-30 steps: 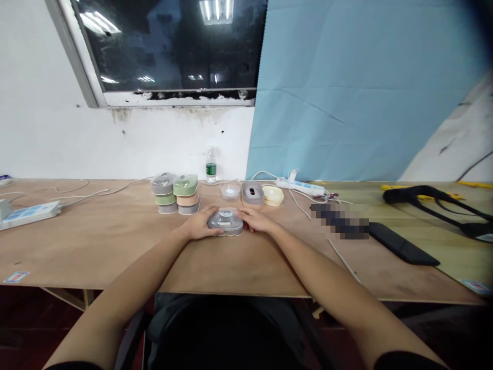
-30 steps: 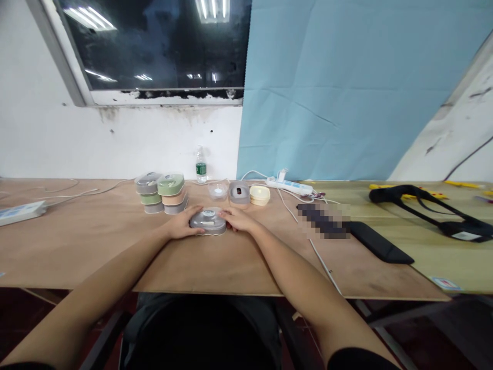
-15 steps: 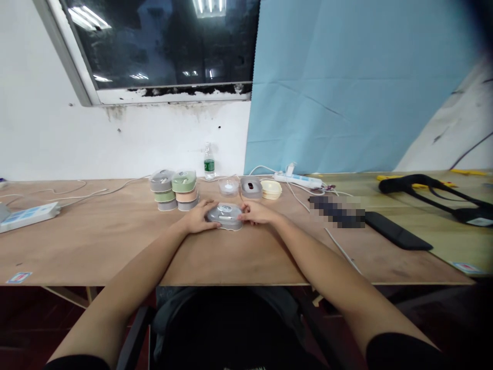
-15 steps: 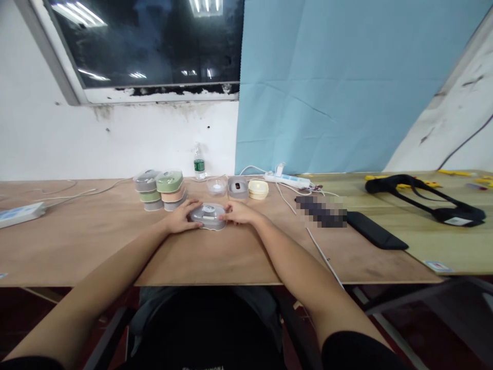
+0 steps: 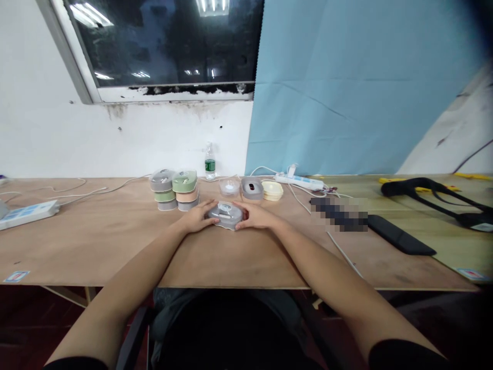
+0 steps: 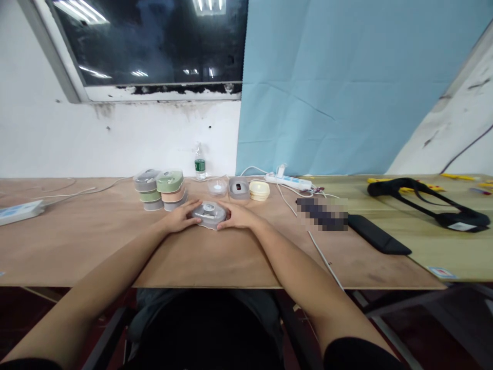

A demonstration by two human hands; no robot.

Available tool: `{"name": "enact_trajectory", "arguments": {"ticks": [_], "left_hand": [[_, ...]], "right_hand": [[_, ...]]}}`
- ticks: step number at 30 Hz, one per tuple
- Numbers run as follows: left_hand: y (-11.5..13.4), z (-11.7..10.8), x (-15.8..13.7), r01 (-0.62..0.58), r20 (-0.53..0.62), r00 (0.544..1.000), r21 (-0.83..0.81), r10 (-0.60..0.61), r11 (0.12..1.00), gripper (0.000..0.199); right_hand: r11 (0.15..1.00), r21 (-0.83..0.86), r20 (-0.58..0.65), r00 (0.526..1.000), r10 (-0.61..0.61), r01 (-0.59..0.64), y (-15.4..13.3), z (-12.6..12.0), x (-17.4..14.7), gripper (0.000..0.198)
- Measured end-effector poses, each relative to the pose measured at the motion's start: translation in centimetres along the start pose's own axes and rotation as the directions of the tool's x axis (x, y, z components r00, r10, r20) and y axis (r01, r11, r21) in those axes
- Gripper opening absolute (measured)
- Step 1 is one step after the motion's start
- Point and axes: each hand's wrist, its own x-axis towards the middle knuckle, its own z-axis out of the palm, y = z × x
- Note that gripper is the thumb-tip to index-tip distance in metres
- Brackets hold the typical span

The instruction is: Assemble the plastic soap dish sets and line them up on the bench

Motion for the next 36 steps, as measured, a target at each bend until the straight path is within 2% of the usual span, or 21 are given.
{"name": "enact_trajectory", "arguments": {"ticks": [3,7,11,15,18,20,24,27,31,36], "left_hand": [[-0.3,0.1,0.1,-0.014,-0.032,0.999,0.018,0.014,1.000,0.071],[-0.9,0.3,0.3,-0.063,-0.091,0.994,0.058,0.069,0.996,0.056],[-1.2,0.7,0.6,-0.038,-0.155,0.986,0.112,0.055,0.993,0.046],[-0.9,0.7,0.8,-0.013,-0.230,0.972,0.150,0.048,0.989,0.044],[-0.4,0.7,0.8,-0.052,-0.241,0.967,0.143,0.086,0.988,0.044],[0.1,0.6,0.8,-0.070,-0.246,0.964,0.145,0.105,0.987,0.045],[0.5,0.7,0.8,-0.053,-0.168,0.981,0.227,0.093,0.972,0.054],[0.2,1.0,1.1,-0.012,-0.115,0.992,0.302,0.049,0.953,0.052],[-0.5,1.4,1.5,0.020,-0.117,0.993,0.338,0.021,0.941,0.048],[-0.6,1.5,1.7,0.040,-0.122,0.992,0.376,0.006,0.926,0.047]], "right_hand": [[1.000,0.016,-0.017,1.000,0.004,-0.004,0.2,0.0,0.0,0.098],[0.999,-0.038,-0.098,0.995,-0.032,0.028,0.1,-0.1,0.0,0.088],[0.996,-0.083,-0.171,0.985,-0.030,0.016,-0.6,0.6,0.1,0.083],[0.987,-0.143,-0.288,0.957,0.033,-0.076,-1.9,2.4,1.0,0.077],[0.965,-0.191,-0.348,0.932,0.105,-0.180,-3.3,3.6,2.1,0.075],[0.959,-0.208,-0.359,0.927,0.107,-0.191,-4.1,4.3,2.8,0.074],[0.972,-0.224,-0.294,0.956,0.000,-0.069,-4.7,5.3,3.5,0.077],[0.981,-0.194,-0.253,0.964,-0.079,0.030,-4.1,5.6,3.5,0.076],[0.986,-0.161,-0.298,0.950,-0.089,0.042,-2.7,5.2,3.4,0.072],[0.971,-0.229,-0.360,0.921,-0.150,0.069,-1.3,4.6,4.0,0.058]]}}
